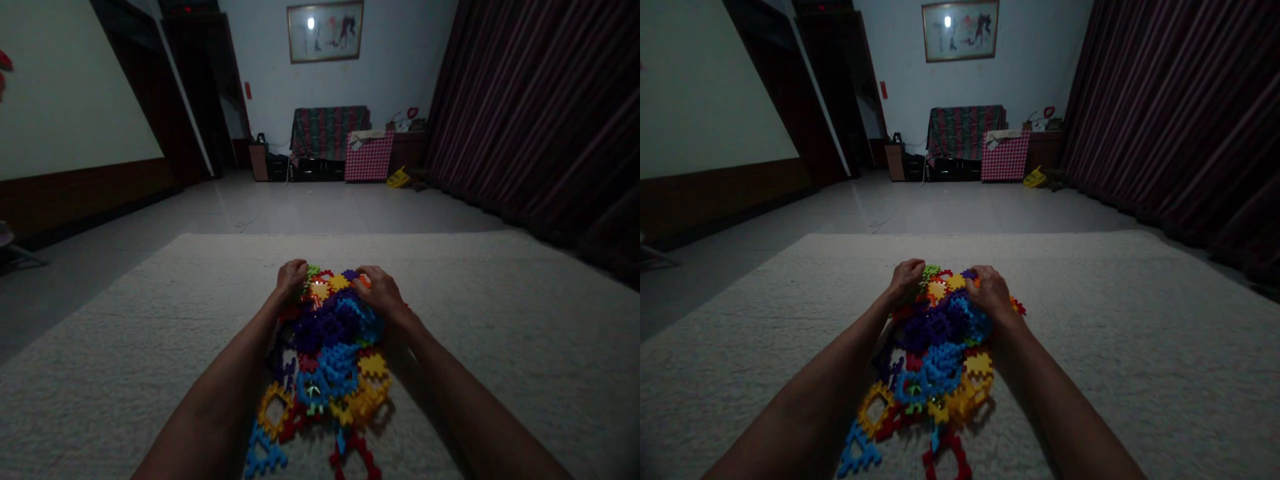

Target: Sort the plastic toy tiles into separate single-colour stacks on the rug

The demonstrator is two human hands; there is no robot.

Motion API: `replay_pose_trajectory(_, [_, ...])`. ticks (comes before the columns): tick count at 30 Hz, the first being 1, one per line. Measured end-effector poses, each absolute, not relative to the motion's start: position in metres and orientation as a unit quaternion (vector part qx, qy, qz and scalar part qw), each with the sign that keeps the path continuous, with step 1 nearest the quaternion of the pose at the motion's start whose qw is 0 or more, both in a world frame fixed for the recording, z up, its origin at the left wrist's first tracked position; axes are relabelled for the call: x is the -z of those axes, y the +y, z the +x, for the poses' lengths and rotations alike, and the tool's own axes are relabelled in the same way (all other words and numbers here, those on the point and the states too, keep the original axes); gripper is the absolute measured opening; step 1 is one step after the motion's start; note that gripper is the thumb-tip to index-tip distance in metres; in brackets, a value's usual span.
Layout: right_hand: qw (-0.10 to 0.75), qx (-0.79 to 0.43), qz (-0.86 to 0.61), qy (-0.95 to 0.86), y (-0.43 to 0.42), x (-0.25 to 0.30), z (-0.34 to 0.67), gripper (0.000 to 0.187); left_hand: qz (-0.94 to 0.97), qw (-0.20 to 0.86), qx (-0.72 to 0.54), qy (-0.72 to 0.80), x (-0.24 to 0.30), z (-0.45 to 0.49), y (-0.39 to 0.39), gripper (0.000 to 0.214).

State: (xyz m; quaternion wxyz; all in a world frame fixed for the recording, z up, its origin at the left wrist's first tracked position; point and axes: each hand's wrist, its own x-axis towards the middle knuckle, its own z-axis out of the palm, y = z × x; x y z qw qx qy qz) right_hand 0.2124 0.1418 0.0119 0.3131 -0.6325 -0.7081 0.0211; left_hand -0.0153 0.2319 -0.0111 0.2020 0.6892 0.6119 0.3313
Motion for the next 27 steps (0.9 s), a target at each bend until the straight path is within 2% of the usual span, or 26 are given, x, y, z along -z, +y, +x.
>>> replay_pose_trajectory(6, [0.147, -0.104, -0.712, -0.678, 0.195, 0.000, 0.216, 0.054, 0.748, 0.140, -0.198, 0.618, 0.020, 0.000, 0.248, 0.046])
replay_pose_trajectory(8, [0.121, -0.129, -0.704, -0.688, 0.201, 0.003, 0.213, 0.052, 0.767, 0.131, -0.153, 0.609, 0.020, 0.002, 0.248, 0.042])
replay_pose_trajectory(11, [0.110, -0.155, -0.667, -0.720, 0.202, 0.002, 0.208, 0.039, 0.788, 0.134, -0.119, 0.589, 0.017, 0.001, 0.244, 0.038])
replay_pose_trajectory(18, [0.151, -0.230, -0.597, -0.754, 0.168, -0.016, 0.191, 0.029, 0.817, 0.203, -0.148, 0.518, 0.003, -0.010, 0.212, 0.042])
replay_pose_trajectory(20, [0.167, -0.239, -0.565, -0.772, 0.155, -0.022, 0.192, 0.031, 0.817, 0.210, -0.173, 0.507, 0.002, -0.015, 0.206, 0.043])
replay_pose_trajectory(24, [0.272, -0.258, -0.534, -0.757, 0.144, -0.023, 0.224, 0.039, 0.773, 0.206, -0.268, 0.537, 0.004, -0.020, 0.212, 0.043])
replay_pose_trajectory(27, [0.351, -0.160, -0.638, -0.666, 0.148, -0.008, 0.267, 0.038, 0.763, 0.200, -0.289, 0.542, 0.008, -0.011, 0.229, 0.035])
